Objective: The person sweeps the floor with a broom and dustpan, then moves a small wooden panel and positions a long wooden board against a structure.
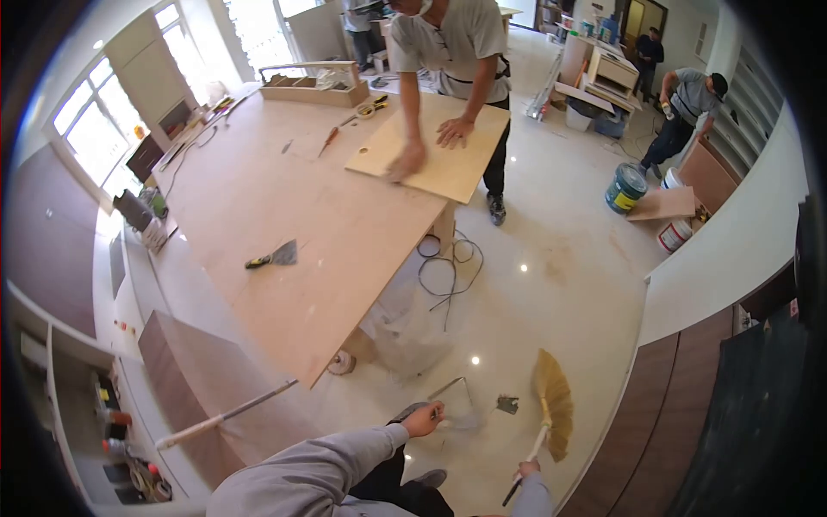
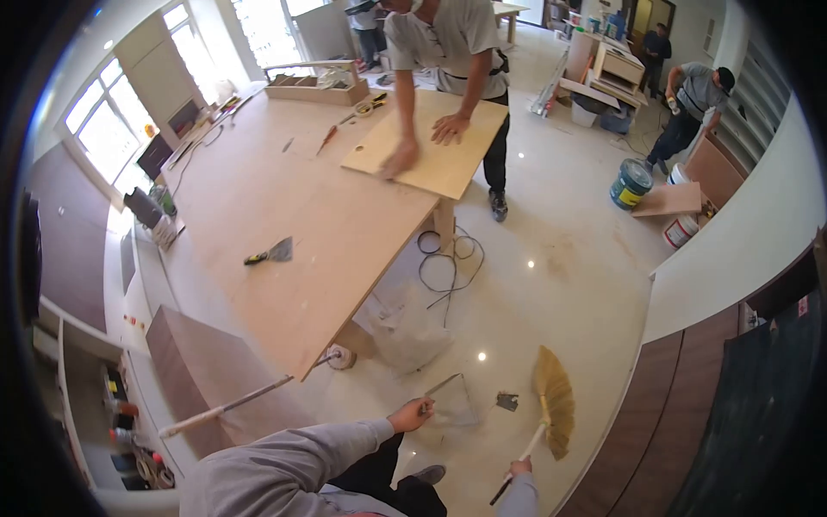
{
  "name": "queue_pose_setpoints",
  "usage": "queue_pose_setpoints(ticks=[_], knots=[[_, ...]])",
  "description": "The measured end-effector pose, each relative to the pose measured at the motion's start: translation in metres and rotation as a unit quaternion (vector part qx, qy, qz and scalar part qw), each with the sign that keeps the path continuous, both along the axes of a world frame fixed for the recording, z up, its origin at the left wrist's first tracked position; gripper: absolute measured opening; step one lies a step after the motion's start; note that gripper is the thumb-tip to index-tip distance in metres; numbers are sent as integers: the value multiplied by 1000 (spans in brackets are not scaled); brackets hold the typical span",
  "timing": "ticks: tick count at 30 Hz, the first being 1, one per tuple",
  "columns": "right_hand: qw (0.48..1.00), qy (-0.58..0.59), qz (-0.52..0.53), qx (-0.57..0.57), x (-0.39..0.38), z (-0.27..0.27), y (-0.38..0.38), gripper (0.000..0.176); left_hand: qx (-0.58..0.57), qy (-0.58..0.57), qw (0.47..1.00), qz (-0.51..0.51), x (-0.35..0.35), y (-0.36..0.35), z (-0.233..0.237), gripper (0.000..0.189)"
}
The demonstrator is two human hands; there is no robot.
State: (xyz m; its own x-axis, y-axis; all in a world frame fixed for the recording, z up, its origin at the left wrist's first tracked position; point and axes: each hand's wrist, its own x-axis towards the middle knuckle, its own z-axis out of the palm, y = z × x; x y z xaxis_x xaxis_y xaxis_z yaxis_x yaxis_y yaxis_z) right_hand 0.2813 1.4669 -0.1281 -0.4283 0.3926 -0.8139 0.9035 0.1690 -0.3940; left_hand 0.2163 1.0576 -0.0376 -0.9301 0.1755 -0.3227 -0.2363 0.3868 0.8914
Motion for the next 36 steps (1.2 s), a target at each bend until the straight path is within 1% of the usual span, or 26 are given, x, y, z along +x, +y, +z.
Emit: queue_pose_setpoints(ticks=[2, 3, 4, 6, 7, 8, 10, 11, 13, 14, 15, 16, 17, 18, 19, 20, 21, 23, 25, 27, 28, 29, 31, 33, 35, 36], knots=[[997, -59, 45, 3, 10, -48, -12, 67, -10, 39, 999, 33, 34, -7, -16, 19], [970, -168, 103, -143, 24, -131, 13, 70, -18, 74, 996, 55, 57, -10, -19, 19], [904, -262, 183, -283, 36, -204, 34, 73, -19, 70, 996, 56, 72, -12, -17, 19], [967, -148, 176, -106, 69, -109, -20, 76, -35, 30, 994, 103, 92, -13, -4, 18], [979, -96, 177, -12, 79, -27, -63, 78, -75, 24, 992, 102, 104, -17, -24, 17], [978, -102, 180, -8, 92, -3, -62, 78, -72, 18, 992, 105, 113, -18, -30, 17], [993, -18, 96, -72, 118, 29, -57, 78, -90, 8, 989, 116, 123, -24, -37, 17], [995, 18, 43, -92, 123, 64, -56, 71, -89, -7, 989, 117, 126, -27, -38, 17], [991, 25, 56, -122, 134, 100, -30, 59, -94, -15, 990, 103, 131, -37, -52, 15], [993, 41, 73, -81, 142, 115, -21, 54, -97, -9, 992, 84, 135, -44, -70, 14], [994, 49, 87, -39, 146, 140, -19, 49, -121, -48, 989, 70, 135, -50, -76, 12], [995, 64, 77, -27, 150, 165, -17, 54, -132, -5, 990, 50, 137, -57, -85, 13], [997, 63, 43, -9, 156, 182, -19, 55, -142, 2, 989, 45, 138, -64, -94, 11], [994, 86, 71, 12, 156, 195, -22, 56, -147, 6, 988, 42, 133, -64, -86, 11], [995, 11, 82, 48, 153, 210, -26, 57, -130, 3, 991, 33, 130, -66, -76, 13], [976, 97, 152, 126, 169, 182, -16, 57, -129, 21, 991, 17, 128, -68, -78, 15], [936, 181, 225, 199, 185, 157, -7, 58, -121, 14, 992, 17, 125, -66, -72, 15], [973, 68, 161, 150, 159, 156, -26, 60, -127, -1, 992, 0, 127, -64, -81, 16], [967, 88, 170, 170, 154, 93, -26, 63, -135, 1, 991, -9, 123, -59, -82, 16], [967, 15, 183, 177, 128, 69, -50, 67, -158, -3, 987, -33, 120, -50, -86, 16], [974, -10, 165, 157, 122, 48, -61, 69, -159, -7, 987, -36, 117, -45, -88, 16], [979, -38, 146, 138, 124, 31, -73, 71, -158, -7, 986, -47, 114, -40, -89, 16], [982, -82, 144, 93, 123, 36, -114, 75, -155, -9, 986, -63, 108, -29, -94, 16], [972, -64, 193, 113, 170, -4, -142, 74, -166, -34, 983, -67, 102, -21, -101, 16], [981, -100, 156, 60, 170, 60, -190, 75, -173, -50, 980, -79, 98, -17, -112, 16], [981, -125, 142, 28, 174, 78, -205, 74, -181, -65, 977, -89, 96, -15, -118, 16]])
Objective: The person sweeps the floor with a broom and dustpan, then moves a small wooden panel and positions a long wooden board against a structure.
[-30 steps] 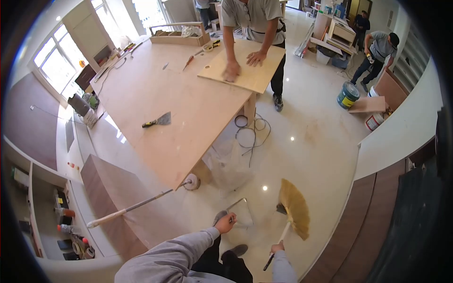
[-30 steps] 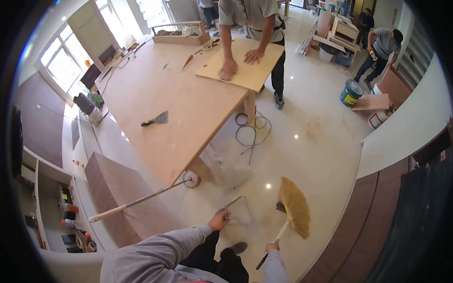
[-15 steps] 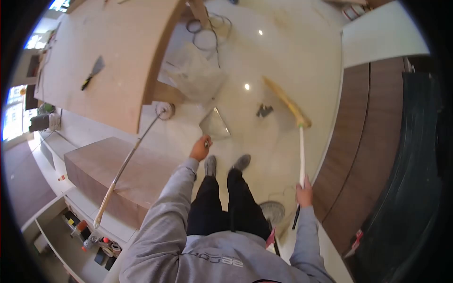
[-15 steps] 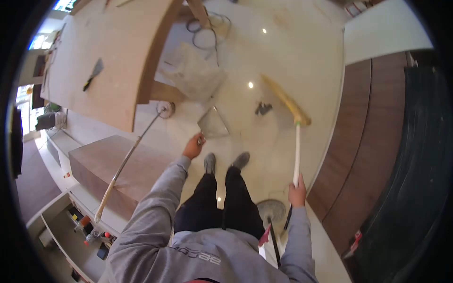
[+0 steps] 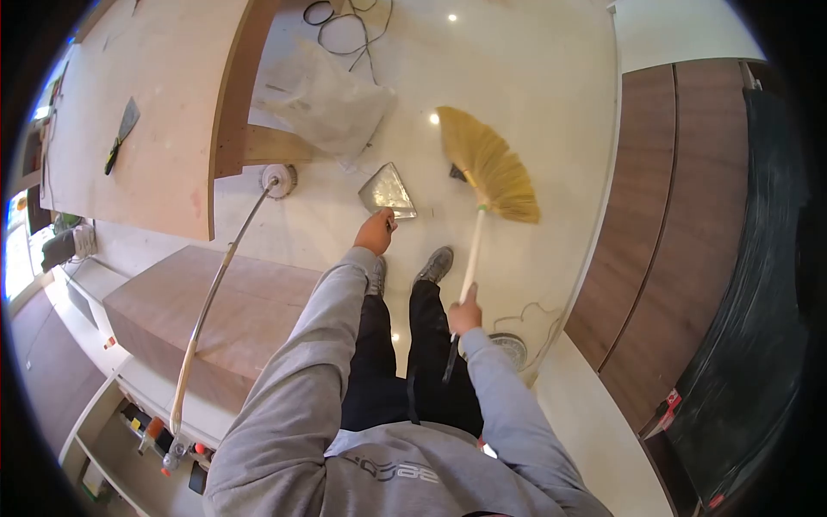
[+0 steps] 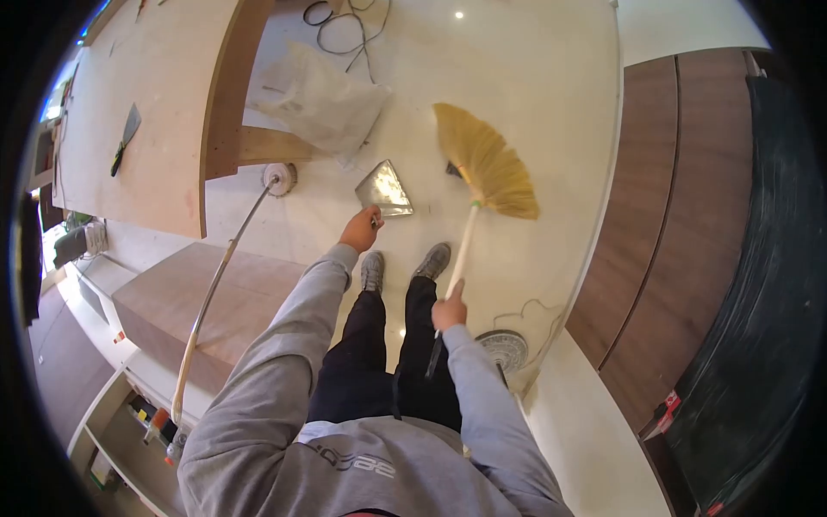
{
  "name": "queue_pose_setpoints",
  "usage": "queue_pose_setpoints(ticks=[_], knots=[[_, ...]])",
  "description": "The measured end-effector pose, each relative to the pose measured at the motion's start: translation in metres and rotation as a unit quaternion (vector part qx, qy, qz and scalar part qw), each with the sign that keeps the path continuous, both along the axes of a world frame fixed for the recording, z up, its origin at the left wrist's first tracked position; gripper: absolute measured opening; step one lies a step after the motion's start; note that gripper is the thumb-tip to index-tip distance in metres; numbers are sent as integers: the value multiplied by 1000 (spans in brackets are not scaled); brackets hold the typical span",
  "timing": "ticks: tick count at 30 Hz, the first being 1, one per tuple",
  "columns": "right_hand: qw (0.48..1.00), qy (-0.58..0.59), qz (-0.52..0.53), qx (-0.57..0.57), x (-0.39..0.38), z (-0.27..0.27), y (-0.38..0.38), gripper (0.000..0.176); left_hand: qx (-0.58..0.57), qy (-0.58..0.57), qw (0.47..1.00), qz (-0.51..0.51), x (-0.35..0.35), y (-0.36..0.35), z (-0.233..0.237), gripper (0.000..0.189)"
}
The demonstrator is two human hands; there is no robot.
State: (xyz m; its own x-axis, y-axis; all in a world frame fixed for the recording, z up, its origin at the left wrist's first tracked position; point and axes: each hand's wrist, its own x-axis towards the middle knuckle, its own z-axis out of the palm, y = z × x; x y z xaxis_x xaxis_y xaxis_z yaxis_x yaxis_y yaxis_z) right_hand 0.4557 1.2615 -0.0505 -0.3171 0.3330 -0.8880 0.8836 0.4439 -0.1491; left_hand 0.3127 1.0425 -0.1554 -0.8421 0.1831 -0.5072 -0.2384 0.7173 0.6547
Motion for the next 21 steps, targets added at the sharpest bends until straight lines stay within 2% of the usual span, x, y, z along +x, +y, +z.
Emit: queue_pose_setpoints(ticks=[1, 2, 5, 7, 8, 10, 11, 13, 14, 16, 17, 19, 20, 21], knots=[[999, -28, -17, -26, 11, 11, -8, 72, 1, -1, 1000, -1, -1, 3, -4, 16], [997, 45, 59, 8, 63, -30, -8, 73, 5, -1, 1000, -6, -3, 7, -7, 15], [993, 65, 89, -28, 81, 12, -12, 72, 10, 9, 1000, -27, 0, 17, -20, 14], [989, 6, -49, -136, 69, 66, -8, 69, -3, 5, 999, -51, 1, 28, -17, 14], [990, 5, -50, -134, 68, 86, -3, 69, -1, 4, 999, -51, 5, 33, -19, 14], [972, -27, -132, -193, 71, 119, 13, 67, 3, 21, 999, -33, 12, 37, -30, 15], [972, -26, -130, -193, 72, 137, 20, 67, 4, 22, 999, -32, 15, 37, -34, 15], [953, -18, -202, -225, 78, 168, 31, 67, -10, 46, 998, -44, 21, 35, -35, 15], [953, -18, -201, -225, 85, 177, 36, 67, -10, 46, 998, -43, 21, 32, -32, 15], [979, 22, -125, -160, 104, 193, 44, 67, -30, -17, 998, -56, 20, 23, -18, 16], [979, 23, -125, -160, 119, 191, 49, 67, -31, -16, 998, -56, 21, 16, -15, 16], [980, 187, 53, -41, 147, 170, 51, 65, -17, 13, 998, -67, 24, -5, -8, 17], [980, 189, 53, -41, 153, 158, 48, 65, -18, 14, 997, -68, 27, -14, -4, 17], [963, 246, 107, 4, 144, 146, 40, 65, -12, 17, 997, -74, 28, -22, 2, 16]])
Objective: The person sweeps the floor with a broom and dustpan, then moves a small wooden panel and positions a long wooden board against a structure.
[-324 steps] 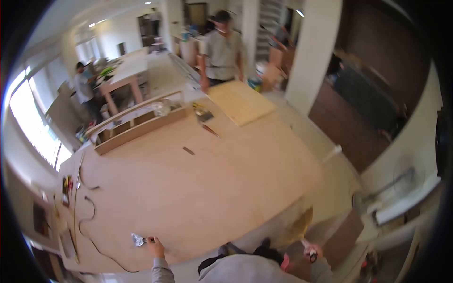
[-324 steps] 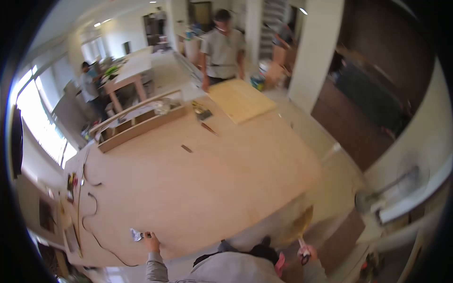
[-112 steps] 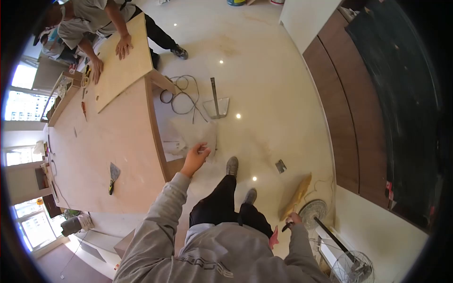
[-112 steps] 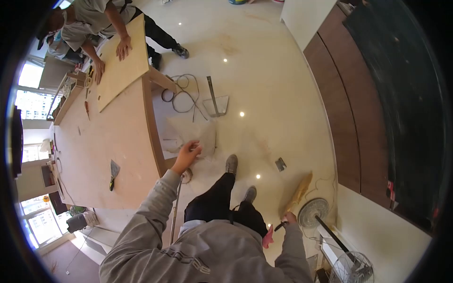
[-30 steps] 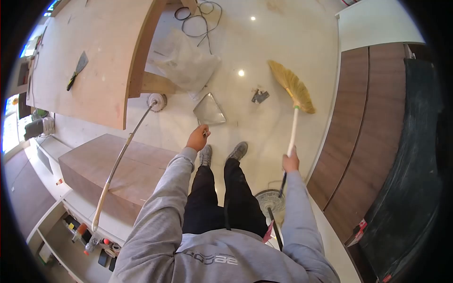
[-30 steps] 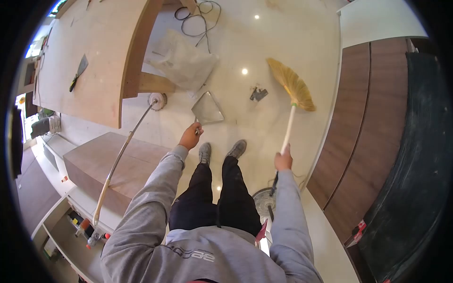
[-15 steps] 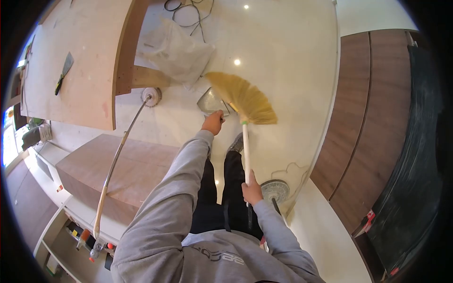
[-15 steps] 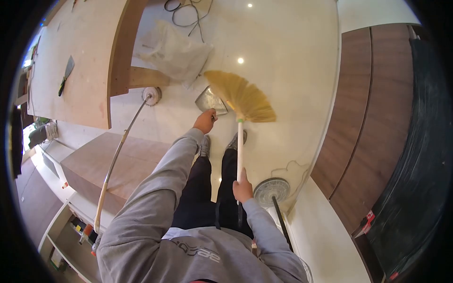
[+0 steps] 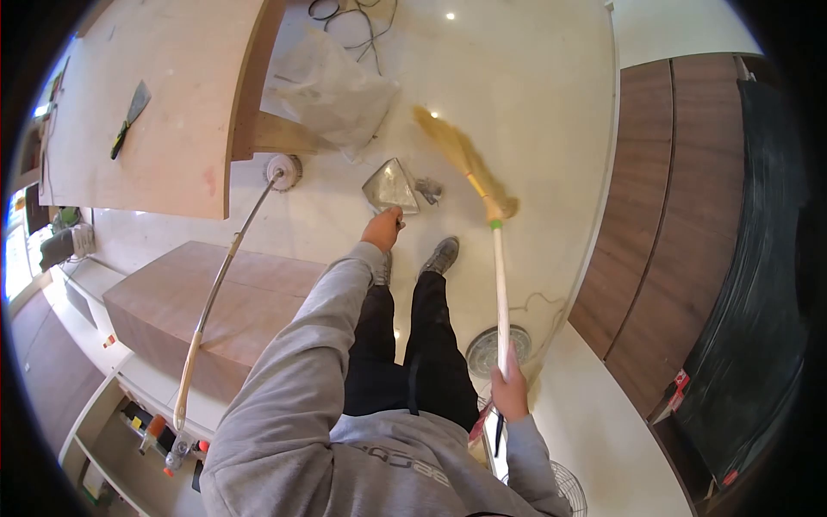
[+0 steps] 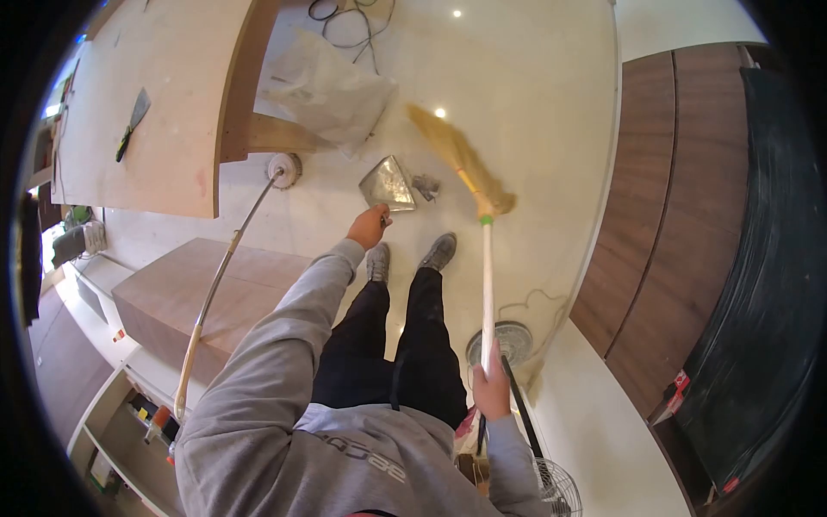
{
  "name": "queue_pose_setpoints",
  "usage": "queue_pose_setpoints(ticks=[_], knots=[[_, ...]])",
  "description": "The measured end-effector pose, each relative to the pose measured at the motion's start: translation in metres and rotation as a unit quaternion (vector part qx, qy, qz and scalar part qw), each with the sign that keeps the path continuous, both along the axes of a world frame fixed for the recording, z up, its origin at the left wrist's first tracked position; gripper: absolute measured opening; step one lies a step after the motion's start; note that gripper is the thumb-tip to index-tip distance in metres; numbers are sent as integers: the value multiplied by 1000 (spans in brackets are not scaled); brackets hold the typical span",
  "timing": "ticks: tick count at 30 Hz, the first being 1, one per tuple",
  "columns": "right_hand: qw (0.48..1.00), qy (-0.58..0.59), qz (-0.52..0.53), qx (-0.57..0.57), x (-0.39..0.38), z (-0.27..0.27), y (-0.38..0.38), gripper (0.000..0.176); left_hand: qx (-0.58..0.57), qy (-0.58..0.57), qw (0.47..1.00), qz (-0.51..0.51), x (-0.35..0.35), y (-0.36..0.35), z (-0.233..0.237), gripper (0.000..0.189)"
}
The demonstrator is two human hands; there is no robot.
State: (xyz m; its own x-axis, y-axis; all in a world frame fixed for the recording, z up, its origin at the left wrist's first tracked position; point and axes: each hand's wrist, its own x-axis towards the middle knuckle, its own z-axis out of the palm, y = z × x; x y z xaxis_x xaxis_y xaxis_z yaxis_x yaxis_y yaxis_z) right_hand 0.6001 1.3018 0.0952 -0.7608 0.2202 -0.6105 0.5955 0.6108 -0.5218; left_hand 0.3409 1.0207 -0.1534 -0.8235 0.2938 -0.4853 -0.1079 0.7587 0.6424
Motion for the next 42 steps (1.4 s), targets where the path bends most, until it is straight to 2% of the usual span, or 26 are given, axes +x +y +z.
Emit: queue_pose_setpoints(ticks=[1, 3, 5, 6, 7, 9, 11, 15, 16, 18, 19, 21, 25, 26, 27, 28, 29, 31, 33, 35, 36, 38, 42], knots=[[996, 63, 42, 51, -11, -12, -9, 66, 6, 2, 1000, -6, 3, -8, 3, 16], [988, -143, -26, 46, -37, -41, -32, 69, -4, -2, 1000, -13, 13, -21, 7, 16], [979, -180, -23, 91, -42, -95, -58, 72, -16, -4, 1000, -17, 18, -32, 5, 17], [979, -190, -58, 54, -34, -125, -72, 72, -23, -4, 1000, -12, 21, -37, 2, 16], [975, -200, -93, 16, -43, -131, -90, 73, -30, -5, 1000, -8, 24, -41, -2, 16], [951, -274, -133, -60, -55, -109, -123, 73, -51, -13, 999, -14, 29, -49, -15, 15], [958, -252, -104, -90, -11, -126, -144, 72, -68, -25, 997, -20, 33, -53, -27, 15], [925, -286, -154, -197, 1, -59, -150, 72, -32, 9, 999, -12, 37, -53, -39, 14], [927, -286, -150, -193, 5, -43, -144, 72, -34, 9, 999, -21, 39, -55, -40, 15], [861, -324, -248, -303, 5, -12, -124, 71, -25, 18, 1000, 2, 42, -59, -39, 14], [835, -338, -293, -322, -4, 9, -116, 71, -18, 25, 999, 21, 43, -62, -37, 13], [832, -319, -299, -342, -9, 42, -95, 69, -11, 26, 999, 40, 44, -73, -26, 13], [900, -258, -234, -262, -18, 90, -79, 67, -11, -7, 997, 73, 56, -112, -14, 15], [914, -268, -203, -227, -21, 87, -78, 64, -9, -6, 997, 78, 61, -120, -12, 15], [916, -268, -199, -224, -12, 61, -76, 64, -2, -10, 996, 84, 65, -126, -5, 16], [990, -93, -19, -100, 4, 15, -73, 65, 5, -15, 996, 89, 69, -131, 0, 17], [982, 91, 164, 29, 14, -16, -73, 66, 5, -14, 995, 95, 73, -134, 2, 17], [986, -45, 132, 96, -8, -48, -106, 68, -2, 11, 994, 108, 81, -141, 3, 17], [981, -170, 56, 78, -10, -101, -134, 71, -11, -9, 992, 128, 84, -144, 4, 16], [974, -214, 48, 61, -11, -123, -165, 71, -17, -34, 989, 142, 89, -147, -3, 16], [962, -273, 10, 1, -38, -90, -188, 71, -22, -30, 991, 131, 91, -148, -12, 15], [949, -301, -26, -90, -21, -86, -196, 71, -24, -34, 992, 121, 97, -145, -22, 14], [894, -356, -142, -231, -8, -26, -178, 69, -28, 1, 991, 128, 99, -136, -28, 13]])
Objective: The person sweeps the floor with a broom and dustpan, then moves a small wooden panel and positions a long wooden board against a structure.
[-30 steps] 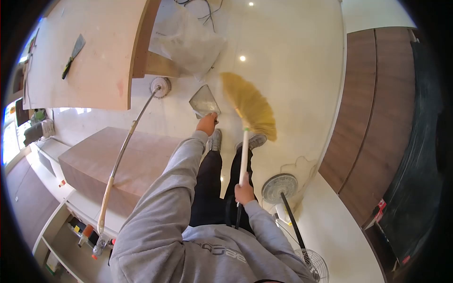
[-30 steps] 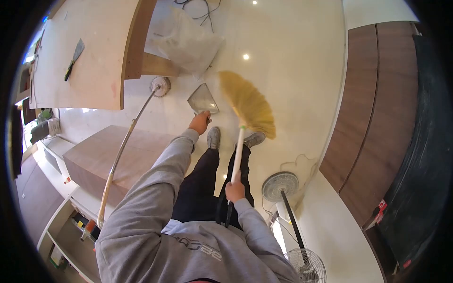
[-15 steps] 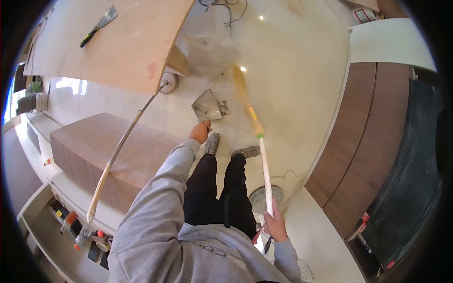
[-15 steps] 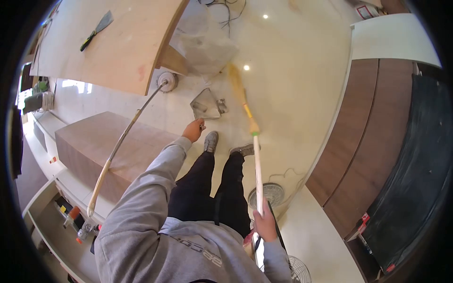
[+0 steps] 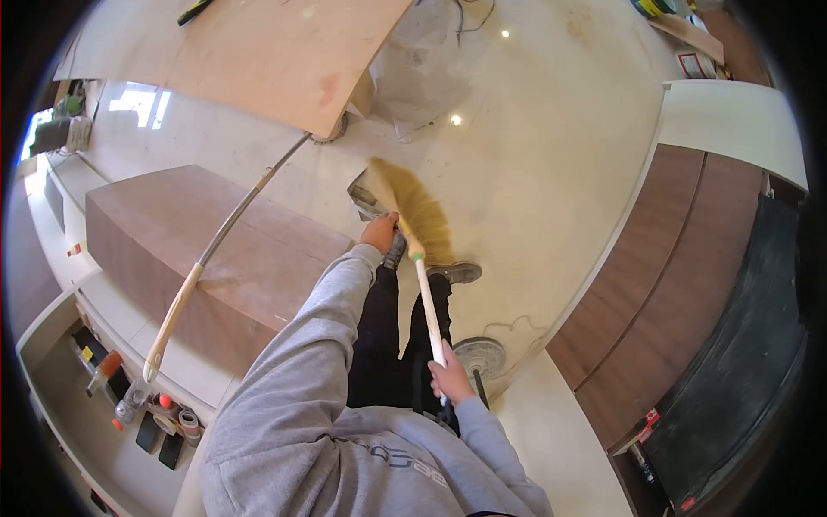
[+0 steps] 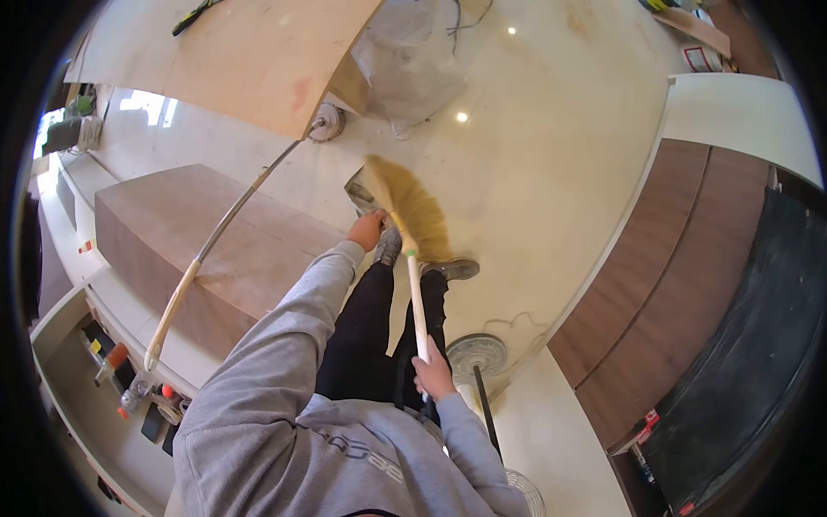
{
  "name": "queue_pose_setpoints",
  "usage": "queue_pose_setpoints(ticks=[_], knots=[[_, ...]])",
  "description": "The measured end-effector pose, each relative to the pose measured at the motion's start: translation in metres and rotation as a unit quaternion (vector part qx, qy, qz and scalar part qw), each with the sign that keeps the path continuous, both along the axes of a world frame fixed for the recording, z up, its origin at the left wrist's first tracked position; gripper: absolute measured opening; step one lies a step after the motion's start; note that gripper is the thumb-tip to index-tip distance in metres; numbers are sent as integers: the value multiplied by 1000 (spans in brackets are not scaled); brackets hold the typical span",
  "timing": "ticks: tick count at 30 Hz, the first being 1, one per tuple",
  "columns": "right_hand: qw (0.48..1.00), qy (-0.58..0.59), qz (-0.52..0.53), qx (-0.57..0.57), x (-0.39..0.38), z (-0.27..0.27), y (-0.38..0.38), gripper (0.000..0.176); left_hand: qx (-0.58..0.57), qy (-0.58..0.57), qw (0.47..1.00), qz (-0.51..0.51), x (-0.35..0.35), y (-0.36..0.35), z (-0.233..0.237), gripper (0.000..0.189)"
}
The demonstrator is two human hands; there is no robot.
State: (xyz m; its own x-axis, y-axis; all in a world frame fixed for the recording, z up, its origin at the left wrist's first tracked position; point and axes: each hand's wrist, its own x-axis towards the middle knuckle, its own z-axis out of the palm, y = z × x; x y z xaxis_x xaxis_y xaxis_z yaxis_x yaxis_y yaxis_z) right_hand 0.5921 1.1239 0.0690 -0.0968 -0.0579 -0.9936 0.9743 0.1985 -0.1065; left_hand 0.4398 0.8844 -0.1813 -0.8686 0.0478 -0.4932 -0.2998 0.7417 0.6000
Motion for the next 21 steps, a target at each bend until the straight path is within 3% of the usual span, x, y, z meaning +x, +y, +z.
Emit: queue_pose_setpoints(ticks=[5, 10, 11, 12, 13, 15, 19, 20, 21], knots=[[999, -24, -19, -17, 7, 91, 52, 70, 15, 11, 999, 43, 9, -11, 5, 12], [989, 106, 73, 72, 2, 140, 59, 66, 35, -1, 992, 117, 33, -38, 5, 12], [987, 112, 79, 84, -3, 138, 52, 66, 38, 43, 987, 151, 49, -43, -11, 13], [965, 157, 168, 126, -10, 132, 44, 66, 52, 89, 977, 184, 60, -38, -31, 14], [932, 194, 257, 167, -13, 127, 41, 66, 54, 0, 987, 154, 50, -39, -3, 11], [877, 256, 345, 213, 3, 66, 49, 68, 33, 3, 990, 140, 48, -39, 21, 9], [878, 173, 376, 239, -17, -25, 12, 68, -29, -26, 992, 119, 48, -39, 28, 10], [878, 171, 382, 234, -28, -27, 1, 68, -27, -14, 993, 116, 51, -38, 15, 10], [912, 113, 339, 199, -41, -22, -13, 67, -25, -3, 994, 111, 55, -38, 7, 9]])
